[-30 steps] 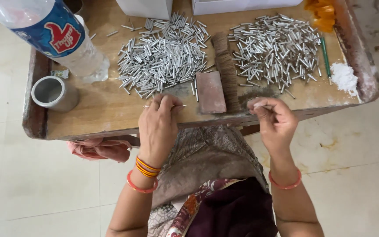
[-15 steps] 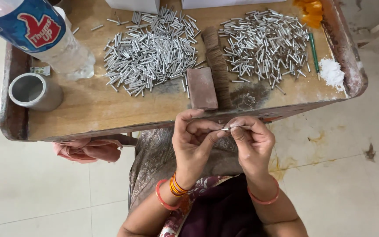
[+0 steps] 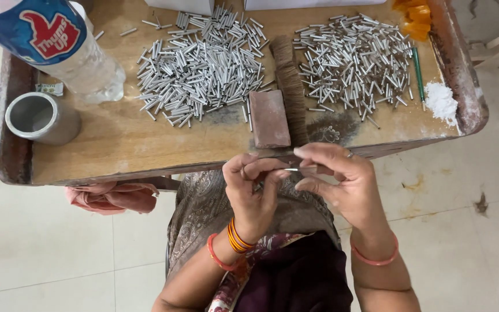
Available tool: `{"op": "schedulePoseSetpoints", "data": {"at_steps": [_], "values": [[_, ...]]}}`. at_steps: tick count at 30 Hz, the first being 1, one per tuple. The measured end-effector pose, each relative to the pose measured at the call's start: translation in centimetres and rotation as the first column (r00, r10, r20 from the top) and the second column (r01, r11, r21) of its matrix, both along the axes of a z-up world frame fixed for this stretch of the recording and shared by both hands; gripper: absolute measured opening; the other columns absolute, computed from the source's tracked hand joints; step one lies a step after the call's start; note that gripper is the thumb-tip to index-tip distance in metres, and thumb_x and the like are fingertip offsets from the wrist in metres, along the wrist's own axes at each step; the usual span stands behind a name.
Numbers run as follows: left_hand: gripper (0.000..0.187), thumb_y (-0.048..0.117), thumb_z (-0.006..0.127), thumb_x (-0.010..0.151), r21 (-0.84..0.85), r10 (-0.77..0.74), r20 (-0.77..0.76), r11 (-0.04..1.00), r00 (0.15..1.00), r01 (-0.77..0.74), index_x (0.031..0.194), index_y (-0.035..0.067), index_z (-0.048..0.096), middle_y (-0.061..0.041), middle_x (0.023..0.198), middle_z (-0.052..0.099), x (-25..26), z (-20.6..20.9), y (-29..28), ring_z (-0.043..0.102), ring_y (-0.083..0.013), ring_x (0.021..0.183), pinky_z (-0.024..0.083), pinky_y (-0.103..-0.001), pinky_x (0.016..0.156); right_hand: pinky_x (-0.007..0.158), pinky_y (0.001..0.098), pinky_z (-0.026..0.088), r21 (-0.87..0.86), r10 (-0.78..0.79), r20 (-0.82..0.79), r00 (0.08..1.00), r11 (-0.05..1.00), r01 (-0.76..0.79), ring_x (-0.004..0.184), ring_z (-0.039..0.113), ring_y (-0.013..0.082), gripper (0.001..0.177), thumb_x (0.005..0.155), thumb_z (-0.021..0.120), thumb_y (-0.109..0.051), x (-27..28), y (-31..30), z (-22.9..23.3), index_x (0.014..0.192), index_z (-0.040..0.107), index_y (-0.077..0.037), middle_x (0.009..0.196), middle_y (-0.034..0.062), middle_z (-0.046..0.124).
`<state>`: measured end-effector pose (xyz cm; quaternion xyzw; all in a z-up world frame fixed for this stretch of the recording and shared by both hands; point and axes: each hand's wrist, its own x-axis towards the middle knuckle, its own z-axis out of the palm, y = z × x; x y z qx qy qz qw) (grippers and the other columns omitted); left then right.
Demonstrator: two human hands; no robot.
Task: The recorder is sorting and inspecting small metal pins on a workbench, using a brush to move them.
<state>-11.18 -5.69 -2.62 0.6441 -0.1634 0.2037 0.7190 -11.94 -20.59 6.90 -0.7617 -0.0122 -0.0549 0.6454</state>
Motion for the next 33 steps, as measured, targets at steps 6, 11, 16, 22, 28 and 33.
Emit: {"op": "schedulePoseSetpoints", "data": {"at_steps": [6, 11, 16, 22, 28, 33], "values": [[0.054, -0.011, 0.072, 0.096, -0.029, -0.032, -0.054, 0.999, 0.998, 0.03, 0.129, 0.005, 0.032, -0.009, 0.1, 0.072, 0.1, -0.5, 0.4, 0.069, -0.0142, 0.088, 0.057, -0.024, 0.082, 0.076, 0.0236, 0.06, -0.356, 0.089, 0.335, 0.938, 0.934, 0.039, 0.085, 0.073, 0.012, 0.022, 0.08, 0.086, 0.002, -0.5, -0.3, -3.0, 0.099, 0.076, -0.004, 0.096, 0.0063, 0.076], [0.055, -0.014, 0.07, 0.096, -0.158, -0.104, -0.088, 0.983, 0.991, 0.09, 0.131, 0.006, 0.032, -0.011, 0.103, 0.07, -0.2, -0.1, 0.8, 0.069, -0.0152, 0.092, 0.057, -0.026, 0.086, 0.078, 0.0242, 0.061, -0.263, 0.152, 0.277, 0.949, 0.962, -0.078, 0.088, 0.072, 0.013, 0.025, 0.079, 0.084, 0.004, -0.1, -0.3, -2.5, 0.101, 0.075, -0.003, 0.099, 0.0078, 0.074], [0.058, -0.017, 0.068, 0.094, -0.297, -0.182, -0.158, 0.946, 0.971, 0.129, 0.131, 0.007, 0.031, -0.013, 0.104, 0.069, -0.5, 0.2, 1.2, 0.07, -0.0169, 0.095, 0.059, -0.027, 0.086, 0.073, 0.0224, 0.058, -0.306, 0.178, 0.269, 0.947, 0.948, -0.091, 0.083, 0.072, 0.0108, 0.022, 0.08, 0.085, 0.003, -0.4, -0.5, -2.7, 0.098, 0.076, -0.005, 0.096, 0.006, 0.076], [0.061, -0.018, 0.069, 0.092, -0.375, -0.271, -0.175, 0.907, 0.947, 0.19, 0.132, 0.008, 0.031, -0.013, 0.104, 0.07, -0.7, 0.7, 1.6, 0.071, -0.0172, 0.095, 0.06, -0.028, 0.087, 0.073, 0.0222, 0.059, -0.262, 0.183, 0.292, 0.939, 0.959, -0.105, 0.084, 0.073, 0.0108, 0.019, 0.083, 0.083, 0.003, -0.7, -0.2, -2.4, 0.099, 0.075, -0.003, 0.099, 0.007, 0.076], [0.059, -0.016, 0.07, 0.094, -0.403, -0.275, -0.17, 0.896, 0.946, 0.188, 0.132, 0.008, 0.032, -0.013, 0.105, 0.071, -0.7, 0.6, 1.8, 0.07, -0.0163, 0.096, 0.058, -0.026, 0.087, 0.078, 0.0255, 0.063, -0.086, 0.173, 0.292, 0.941, 0.984, -0.155, 0.087, 0.075, 0.0149, 0.016, 0.089, 0.077, 0.009, -0.8, -0.4, -3.6, 0.102, 0.074, -0.001, 0.1, 0.0088, 0.076], [0.059, -0.014, 0.071, 0.093, -0.466, -0.306, -0.174, 0.863, 0.936, 0.195, 0.133, 0.008, 0.034, -0.011, 0.101, 0.07, -0.6, 0.6, 1.5, 0.069, -0.0149, 0.094, 0.058, -0.026, 0.086, 0.077, 0.0255, 0.064, -0.166, 0.243, 0.314, 0.918, 0.966, -0.198, 0.087, 0.077, 0.0155, 0.021, 0.087, 0.076, 0.01, -0.6, 0.1, -3.0, 0.106, 0.073, -0.001, 0.1, 0.0095, 0.076]]}}
